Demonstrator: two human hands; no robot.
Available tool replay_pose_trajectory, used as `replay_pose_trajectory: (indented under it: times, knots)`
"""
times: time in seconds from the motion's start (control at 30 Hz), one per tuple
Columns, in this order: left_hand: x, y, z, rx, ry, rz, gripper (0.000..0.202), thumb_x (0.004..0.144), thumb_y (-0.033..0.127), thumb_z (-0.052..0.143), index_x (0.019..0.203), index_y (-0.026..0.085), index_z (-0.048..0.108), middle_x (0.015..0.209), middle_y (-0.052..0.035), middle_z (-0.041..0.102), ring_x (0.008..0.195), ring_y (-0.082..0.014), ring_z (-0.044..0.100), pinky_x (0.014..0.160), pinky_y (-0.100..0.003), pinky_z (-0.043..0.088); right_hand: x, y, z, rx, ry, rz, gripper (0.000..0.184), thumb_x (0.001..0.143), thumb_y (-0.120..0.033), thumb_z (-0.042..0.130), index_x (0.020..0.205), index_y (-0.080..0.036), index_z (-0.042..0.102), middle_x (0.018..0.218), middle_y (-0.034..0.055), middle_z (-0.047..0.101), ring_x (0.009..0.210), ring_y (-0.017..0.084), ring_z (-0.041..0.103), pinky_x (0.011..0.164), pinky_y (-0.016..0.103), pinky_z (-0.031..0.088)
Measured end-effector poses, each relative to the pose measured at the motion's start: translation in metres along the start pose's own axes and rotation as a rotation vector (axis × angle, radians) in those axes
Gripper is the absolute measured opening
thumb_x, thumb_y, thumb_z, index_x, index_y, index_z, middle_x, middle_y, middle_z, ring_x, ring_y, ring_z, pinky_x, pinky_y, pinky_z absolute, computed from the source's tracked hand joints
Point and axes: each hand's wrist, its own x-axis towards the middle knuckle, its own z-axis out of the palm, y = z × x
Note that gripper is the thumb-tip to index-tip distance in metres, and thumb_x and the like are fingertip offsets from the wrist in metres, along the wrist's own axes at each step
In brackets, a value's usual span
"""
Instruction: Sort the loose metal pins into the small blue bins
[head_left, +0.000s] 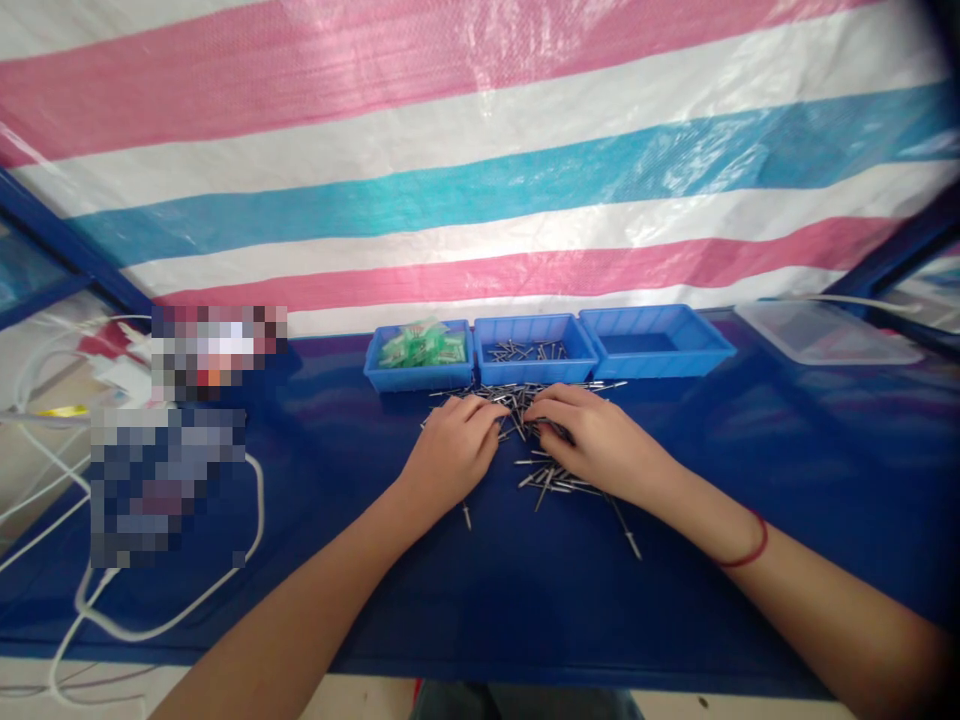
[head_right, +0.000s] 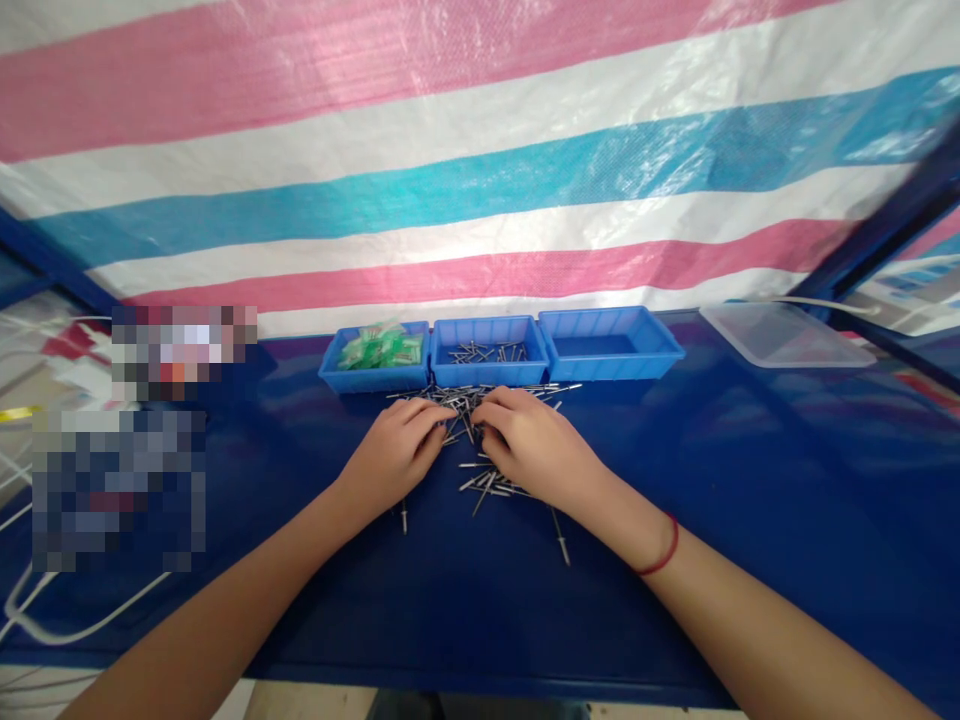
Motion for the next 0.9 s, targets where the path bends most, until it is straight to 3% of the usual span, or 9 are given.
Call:
replay_pose_trajectory:
  times: [0.17, 0.47, 0.67, 0.9]
  knots:
    - [0.001, -0.008, -0.004, 0.018, 0.002, -0.032, 0.026, 0.090, 0.013, 0.044, 0.107, 0.018, 0.063, 0.105, -0.0064, 0.064, 0.096, -0.0207, 0.056, 0.086, -0.036, 0.044, 0.001, 0.004, -0.006, -0.003, -0.003, 0.070, 0.024, 0.083, -0.010, 0.045, 0.096, -0.018, 0.064, 0.099, 0.0067, 0.063, 0.093, 0.021, 0.058, 0.084, 0.033, 0.045]
    - [0.001, -0.005, -0.004, 0.000, -0.034, -0.022, 0.021, 0.091, 0.017, 0.046, 0.101, 0.019, 0.064, 0.101, -0.0045, 0.066, 0.091, -0.0195, 0.057, 0.084, -0.035, 0.043, 0.000, -0.005, -0.014, -0.091, -0.060, 0.101, 0.007, 0.077, -0.016, 0.054, 0.078, -0.019, 0.060, 0.080, 0.0036, 0.061, 0.080, 0.020, 0.056, 0.074, 0.031, 0.041]
    - [-0.001, 0.000, -0.004, -0.007, -0.042, -0.021, 0.022, 0.091, 0.019, 0.046, 0.101, 0.020, 0.065, 0.101, -0.0048, 0.065, 0.092, -0.0194, 0.056, 0.085, -0.035, 0.043, -0.001, -0.008, -0.010, -0.154, -0.087, 0.014, 0.015, 0.083, -0.014, 0.050, 0.082, -0.020, 0.063, 0.085, 0.0037, 0.060, 0.082, 0.018, 0.057, 0.072, 0.028, 0.040]
    - [-0.003, 0.004, -0.004, -0.008, -0.051, -0.021, 0.022, 0.092, 0.020, 0.045, 0.100, 0.020, 0.065, 0.100, -0.0050, 0.065, 0.091, -0.0194, 0.056, 0.084, -0.034, 0.043, 0.001, -0.016, -0.003, -0.302, -0.075, 0.054, 0.018, 0.087, -0.025, 0.052, 0.074, -0.018, 0.062, 0.080, 0.0054, 0.060, 0.082, 0.021, 0.059, 0.069, 0.030, 0.040]
